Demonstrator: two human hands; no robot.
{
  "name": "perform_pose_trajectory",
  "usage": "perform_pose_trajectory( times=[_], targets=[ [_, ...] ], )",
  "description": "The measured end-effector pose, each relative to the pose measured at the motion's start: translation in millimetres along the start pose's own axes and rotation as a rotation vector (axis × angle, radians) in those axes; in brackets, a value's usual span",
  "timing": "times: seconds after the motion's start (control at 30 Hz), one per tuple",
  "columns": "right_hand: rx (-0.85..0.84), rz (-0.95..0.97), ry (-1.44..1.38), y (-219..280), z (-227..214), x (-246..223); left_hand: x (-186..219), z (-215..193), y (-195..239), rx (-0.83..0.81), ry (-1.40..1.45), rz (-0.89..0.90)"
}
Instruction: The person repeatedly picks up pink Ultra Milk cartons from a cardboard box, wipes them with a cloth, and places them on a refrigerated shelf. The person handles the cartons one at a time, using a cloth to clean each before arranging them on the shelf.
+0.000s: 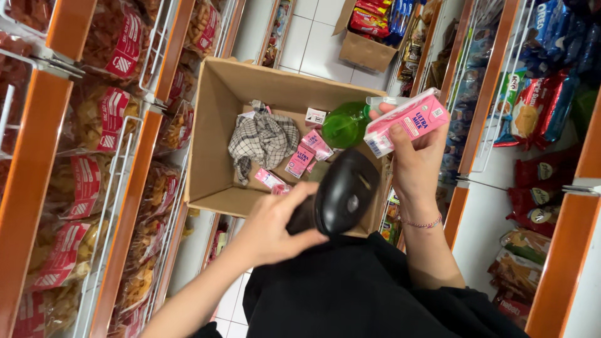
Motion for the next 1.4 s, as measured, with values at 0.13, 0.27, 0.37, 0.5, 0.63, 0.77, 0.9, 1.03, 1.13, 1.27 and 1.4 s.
perform_pose_trajectory(
  times=[0.13,0.27,0.37,0.5,0.63,0.77,0.9,1.03,1.13,1.27,1.4],
  targets=[
    [-0.012,-0.088,0.05,-2,-6,8,-53,-4,-22,-0.041,-0.168,-0.212],
    [-0.015,-0.117,0.078,-1,-13,23,-124,23,-58,-0.28,-0.688,-0.298],
    [-0.029,-0.117,0.068,5,-11,32,-154,45,-61,-0.453,-0.938,-0.36],
    [-0.054,-0.073,0.113,22,0,39,-127,38,-56,-0.232,-0.742,-0.118],
    [-0.14,0.05,0.012,34,26,35,-49,-4,-39,0.179,-0.114,0.131],
    [-0.321,0.159,-0.241,61,65,10,19,-37,8,0.319,0.016,0.052],
    [-0.526,0.168,0.015,96,116,-15,60,-67,65,0.537,0.047,0.086],
    [-0.735,0.198,-0.048,133,169,-27,68,-87,129,0.717,0.018,0.111],
    [-0.816,0.203,-0.062,162,208,-28,67,-102,182,0.805,0.057,0.091],
    [-0.977,0.234,-0.131,207,253,-31,76,-117,259,0.961,-0.03,0.181],
    [-1.096,0.265,-0.098,252,300,-34,92,-131,335,1.08,-0.098,0.18]
  ],
)
Point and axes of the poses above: each hand's wrist, its own y-axis away from the middle knuckle, its own z-axis out of the palm, x = y × z, the point moved 4 cm from there along -y, towards the middle knuckle, and after that the axes turned 5 degrees about x, right-handed, at the moved point
